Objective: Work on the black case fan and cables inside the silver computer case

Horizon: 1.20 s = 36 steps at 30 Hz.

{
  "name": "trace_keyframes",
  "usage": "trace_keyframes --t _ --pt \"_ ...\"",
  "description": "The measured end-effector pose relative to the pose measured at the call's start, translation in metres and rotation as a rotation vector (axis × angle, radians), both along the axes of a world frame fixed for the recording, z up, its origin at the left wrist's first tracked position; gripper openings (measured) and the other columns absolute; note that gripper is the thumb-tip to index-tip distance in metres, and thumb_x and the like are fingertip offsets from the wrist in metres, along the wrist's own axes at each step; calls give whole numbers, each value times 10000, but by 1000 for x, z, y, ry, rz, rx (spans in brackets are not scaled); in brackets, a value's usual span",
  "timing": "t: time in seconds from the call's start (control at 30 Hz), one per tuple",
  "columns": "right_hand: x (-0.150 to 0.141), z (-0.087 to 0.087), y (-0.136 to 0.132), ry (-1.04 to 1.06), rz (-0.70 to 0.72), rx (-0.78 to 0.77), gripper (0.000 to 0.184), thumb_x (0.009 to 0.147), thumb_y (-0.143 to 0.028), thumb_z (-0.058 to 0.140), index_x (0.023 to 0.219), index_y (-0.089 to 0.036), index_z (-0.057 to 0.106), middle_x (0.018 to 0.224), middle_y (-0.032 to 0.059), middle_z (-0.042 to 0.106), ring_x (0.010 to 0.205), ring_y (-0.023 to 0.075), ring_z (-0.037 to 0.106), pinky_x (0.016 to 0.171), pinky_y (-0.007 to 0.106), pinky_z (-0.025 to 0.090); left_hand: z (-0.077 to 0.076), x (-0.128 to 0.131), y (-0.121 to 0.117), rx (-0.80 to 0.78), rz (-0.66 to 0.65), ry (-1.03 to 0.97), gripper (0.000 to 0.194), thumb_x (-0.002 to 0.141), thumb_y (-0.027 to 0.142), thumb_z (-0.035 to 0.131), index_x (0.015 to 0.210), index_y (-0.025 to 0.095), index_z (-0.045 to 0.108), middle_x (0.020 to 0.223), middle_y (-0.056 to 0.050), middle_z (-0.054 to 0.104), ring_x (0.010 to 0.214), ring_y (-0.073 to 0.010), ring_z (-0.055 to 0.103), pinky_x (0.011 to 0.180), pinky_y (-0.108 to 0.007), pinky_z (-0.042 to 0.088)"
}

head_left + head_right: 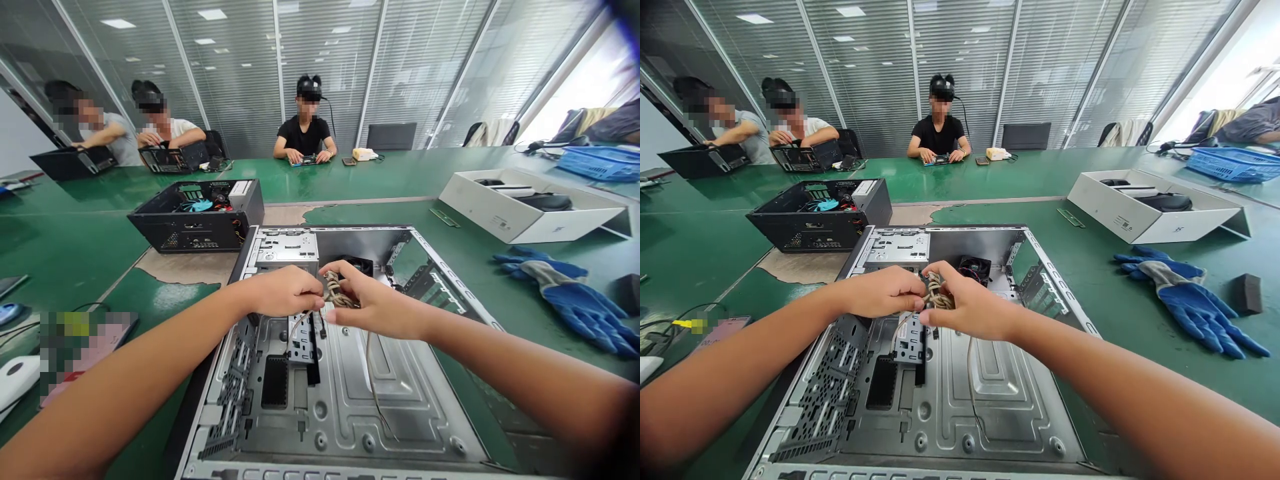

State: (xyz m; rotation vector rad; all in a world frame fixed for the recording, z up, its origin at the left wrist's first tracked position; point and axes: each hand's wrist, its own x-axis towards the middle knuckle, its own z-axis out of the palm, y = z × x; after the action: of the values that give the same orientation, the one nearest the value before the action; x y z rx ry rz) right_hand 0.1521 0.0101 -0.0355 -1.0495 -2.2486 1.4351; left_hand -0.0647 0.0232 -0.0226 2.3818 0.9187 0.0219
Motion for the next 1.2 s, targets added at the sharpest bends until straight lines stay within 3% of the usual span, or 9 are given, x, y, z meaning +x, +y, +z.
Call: trace_keyframes --t 0.1,0.23,0.33,0.47,0.57,0.7,0.87,1.0,1.2 --pt "1 -5 -2 -94 15 265 508 829 -275 599 1297 -202 413 925 52 644 774 191 589 685 305 427 0 2 0 -54 -5 32 221 905 315 464 792 170 588 847 -35 659 796 -164 587 705 -282 408" --pt "2 -4 -5 -204 48 335 507 903 -269 486 1383 -165 362 907 90 676 705 198 586 645 307 401 3 3 -1 -303 56 52 220 926 313 429 877 168 587 801 -27 664 725 -149 600 675 -268 438" --pt "2 -2 -3 -189 57 324 465 871 -232 529 1316 -187 403 896 54 646 729 181 560 670 304 401 4 1 0 -172 -37 35 238 910 327 437 820 168 590 903 -54 631 841 -175 577 779 -292 445" --pt "6 -2 4 -102 100 54 227 857 -329 613 993 -204 481 852 9 555 736 151 518 660 291 420 4 -2 3 -89 -145 -13 228 911 313 432 853 171 601 995 -60 564 980 -189 536 911 -296 420" --pt "12 -2 11 -1 203 -285 283 941 -477 510 1003 -201 506 888 8 513 680 115 460 607 271 411 5 -3 4 -124 -168 -27 211 917 302 440 888 175 607 990 -49 550 964 -179 534 904 -285 425" --pt "22 1 19 -9 263 -409 208 909 -398 577 932 -192 574 758 -27 479 618 101 400 581 258 366 7 -4 4 -180 -193 -11 212 913 307 467 858 170 620 1018 -58 557 975 -184 538 906 -291 432" --pt "19 -2 25 -166 77 -208 149 888 -307 529 833 -181 587 684 -24 503 579 111 408 579 268 351 5 -5 3 -258 -208 15 222 897 345 519 900 175 662 1158 -81 542 1019 -195 545 901 -304 449" --pt "13 -4 22 -412 142 134 93 798 -135 497 747 -190 552 753 30 597 717 173 528 667 296 403 5 -5 4 -205 -72 55 273 910 390 486 891 163 637 1281 -90 488 1040 -189 542 943 -324 424" --pt "12 -4 16 -166 178 182 185 851 -314 579 988 -189 564 959 44 627 864 186 556 737 303 445 3 -1 2 -309 69 76 258 971 371 382 828 193 502 829 -11 670 769 -153 592 721 -287 427"
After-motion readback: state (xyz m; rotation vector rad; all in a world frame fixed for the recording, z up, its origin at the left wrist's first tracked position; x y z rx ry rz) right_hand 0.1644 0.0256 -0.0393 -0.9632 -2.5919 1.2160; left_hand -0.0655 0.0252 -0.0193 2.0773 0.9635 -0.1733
